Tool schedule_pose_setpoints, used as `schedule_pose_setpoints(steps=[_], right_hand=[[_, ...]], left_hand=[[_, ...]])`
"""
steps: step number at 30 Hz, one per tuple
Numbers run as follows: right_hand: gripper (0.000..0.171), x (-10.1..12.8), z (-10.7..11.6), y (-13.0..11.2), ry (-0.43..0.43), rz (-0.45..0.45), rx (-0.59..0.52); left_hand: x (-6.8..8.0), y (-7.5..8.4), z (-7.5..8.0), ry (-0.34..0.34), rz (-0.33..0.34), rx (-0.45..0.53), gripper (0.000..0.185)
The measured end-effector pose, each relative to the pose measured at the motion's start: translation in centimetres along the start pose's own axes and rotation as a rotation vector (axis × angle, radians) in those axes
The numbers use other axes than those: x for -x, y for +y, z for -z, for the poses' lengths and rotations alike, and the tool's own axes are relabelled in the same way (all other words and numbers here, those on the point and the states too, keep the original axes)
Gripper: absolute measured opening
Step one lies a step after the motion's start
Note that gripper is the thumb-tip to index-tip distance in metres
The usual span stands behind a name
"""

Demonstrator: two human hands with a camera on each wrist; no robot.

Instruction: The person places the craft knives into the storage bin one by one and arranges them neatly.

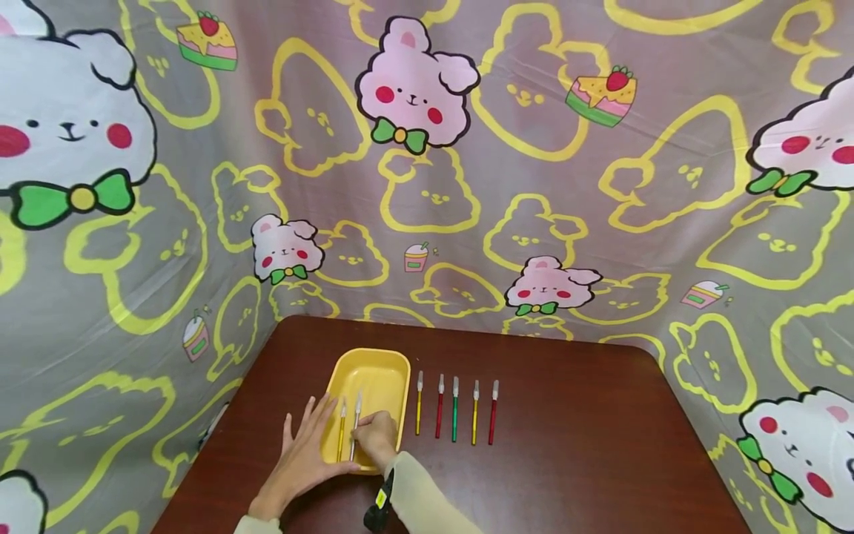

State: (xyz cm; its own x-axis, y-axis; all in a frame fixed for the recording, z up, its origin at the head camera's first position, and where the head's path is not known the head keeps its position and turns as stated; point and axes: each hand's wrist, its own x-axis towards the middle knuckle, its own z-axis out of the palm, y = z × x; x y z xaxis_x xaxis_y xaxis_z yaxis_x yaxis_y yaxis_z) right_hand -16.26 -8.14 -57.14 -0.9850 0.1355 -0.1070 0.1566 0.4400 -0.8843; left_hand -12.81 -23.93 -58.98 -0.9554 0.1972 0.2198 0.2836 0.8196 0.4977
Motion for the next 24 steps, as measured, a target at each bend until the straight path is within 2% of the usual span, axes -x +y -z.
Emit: schedule_pose_setpoints(steps=[7,15,24], right_hand=[[0.015,0.4,-0.2,0.2,0.017,-0.015,-0.005],[0.016,0.2,-0.6,0.3,0.041,-0.030,-0.015],[0.021,0.3,-1.1,0.1,0.102,-0.032,0.066]], left_hand=[[0.2,-0.1,-0.1,0.016,-0.008,0.020,0.127],[0.0,0.0,-0.2,-0.011,0.004,0.007,0.128],[0.0,-0.1,0.1,-0.020,0.013,0.015,0.128]])
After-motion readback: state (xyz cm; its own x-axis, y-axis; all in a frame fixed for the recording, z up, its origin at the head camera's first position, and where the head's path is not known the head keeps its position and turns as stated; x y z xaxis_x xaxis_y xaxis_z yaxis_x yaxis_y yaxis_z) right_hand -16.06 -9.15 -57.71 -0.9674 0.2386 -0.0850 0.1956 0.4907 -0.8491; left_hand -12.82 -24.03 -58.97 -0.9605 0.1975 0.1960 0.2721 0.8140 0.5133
